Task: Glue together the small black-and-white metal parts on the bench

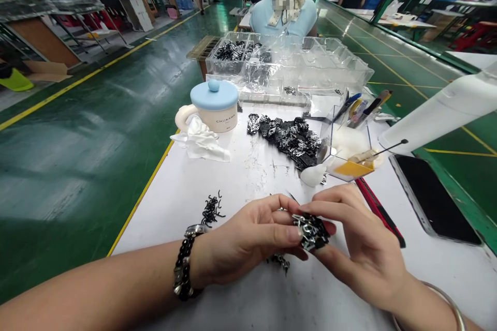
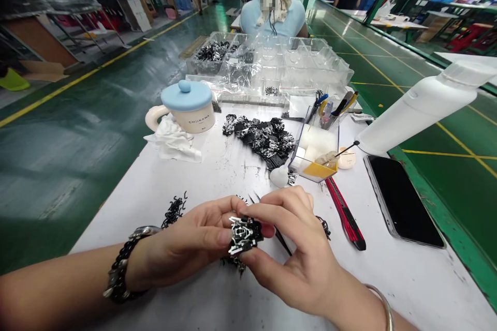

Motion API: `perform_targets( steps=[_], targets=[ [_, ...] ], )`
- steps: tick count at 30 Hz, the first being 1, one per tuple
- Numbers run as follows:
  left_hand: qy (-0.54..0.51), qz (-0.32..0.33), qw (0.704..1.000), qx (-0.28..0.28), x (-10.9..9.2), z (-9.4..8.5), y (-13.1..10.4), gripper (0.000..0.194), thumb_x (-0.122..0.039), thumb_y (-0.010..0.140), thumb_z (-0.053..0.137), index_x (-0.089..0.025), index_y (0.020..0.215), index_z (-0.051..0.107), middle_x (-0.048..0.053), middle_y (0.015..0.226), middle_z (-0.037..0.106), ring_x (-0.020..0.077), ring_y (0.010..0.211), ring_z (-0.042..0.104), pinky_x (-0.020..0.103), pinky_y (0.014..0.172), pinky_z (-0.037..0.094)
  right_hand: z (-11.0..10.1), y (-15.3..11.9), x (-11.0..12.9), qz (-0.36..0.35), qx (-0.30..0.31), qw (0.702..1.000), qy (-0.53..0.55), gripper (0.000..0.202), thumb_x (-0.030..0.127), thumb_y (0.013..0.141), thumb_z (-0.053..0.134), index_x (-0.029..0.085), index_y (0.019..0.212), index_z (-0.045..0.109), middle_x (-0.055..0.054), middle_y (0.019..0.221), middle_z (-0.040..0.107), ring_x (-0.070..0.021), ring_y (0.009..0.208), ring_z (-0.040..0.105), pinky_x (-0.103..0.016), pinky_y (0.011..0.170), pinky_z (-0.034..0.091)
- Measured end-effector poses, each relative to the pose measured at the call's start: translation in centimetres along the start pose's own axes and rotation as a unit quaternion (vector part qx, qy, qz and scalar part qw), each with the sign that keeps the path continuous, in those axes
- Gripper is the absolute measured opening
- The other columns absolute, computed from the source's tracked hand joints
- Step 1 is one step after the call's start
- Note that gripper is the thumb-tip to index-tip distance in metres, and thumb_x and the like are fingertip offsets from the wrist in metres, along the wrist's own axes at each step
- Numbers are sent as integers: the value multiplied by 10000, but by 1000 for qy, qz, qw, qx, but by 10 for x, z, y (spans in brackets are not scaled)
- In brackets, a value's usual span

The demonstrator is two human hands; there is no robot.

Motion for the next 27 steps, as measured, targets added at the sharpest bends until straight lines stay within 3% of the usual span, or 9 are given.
perform_targets(
  steps=[6,8,10,13,16,21,27],
  targets=[
    [-18,27,999,13,-13,7,-4,248,-177,704,757,-154,834,546,67,883,703,128,808,663,231,749,457,8,3,-4,4,32,993,114,421,381,909,526,267,1303,432,-52,1004,482,-187,940,459,-347,810,410],
    [-15,71,997,4,-35,7,-9,254,-190,698,761,-159,854,562,56,882,711,130,792,673,235,759,470,6,8,-7,26,10,992,122,389,384,920,503,253,1277,421,-51,1007,477,-185,958,453,-345,836,405],
    [-4,147,989,-25,-69,-2,-16,264,-201,706,754,-168,903,582,43,906,717,132,782,680,245,777,483,13,16,-8,54,23,995,82,215,293,928,493,253,1139,475,-35,978,490,-166,928,462,-336,819,397],
    [33,279,956,-89,-121,-25,-33,198,-206,728,727,-149,885,620,29,920,708,123,803,666,240,800,489,54,31,-2,56,151,985,-60,89,185,907,493,242,969,521,-15,952,522,-158,897,481,-347,791,360],
    [53,338,928,-148,-147,-54,-42,129,-207,766,685,-142,869,644,13,909,693,108,801,648,230,778,487,96,48,5,21,239,959,-148,104,166,868,530,228,936,578,-24,964,544,-175,880,493,-366,782,320],
    [53,336,925,-170,-147,-76,-40,141,-201,740,712,-158,852,638,3,907,683,106,803,638,242,785,461,134,76,11,2,254,947,-196,90,149,842,554,182,873,632,-57,909,558,-184,815,475,-358,750,292],
    [57,315,933,-167,-142,-74,-36,194,-199,716,729,-153,858,604,4,894,682,114,792,645,254,785,439,145,76,11,10,278,933,-228,54,234,808,651,189,827,629,-48,877,556,-191,836,467,-326,730,300]
  ],
)
Point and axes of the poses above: each hand's wrist, its own y-axis towards the middle knuckle, its own z-axis out of the palm, x = y × z, the point moved 10 cm from there along y, towards the middle knuckle
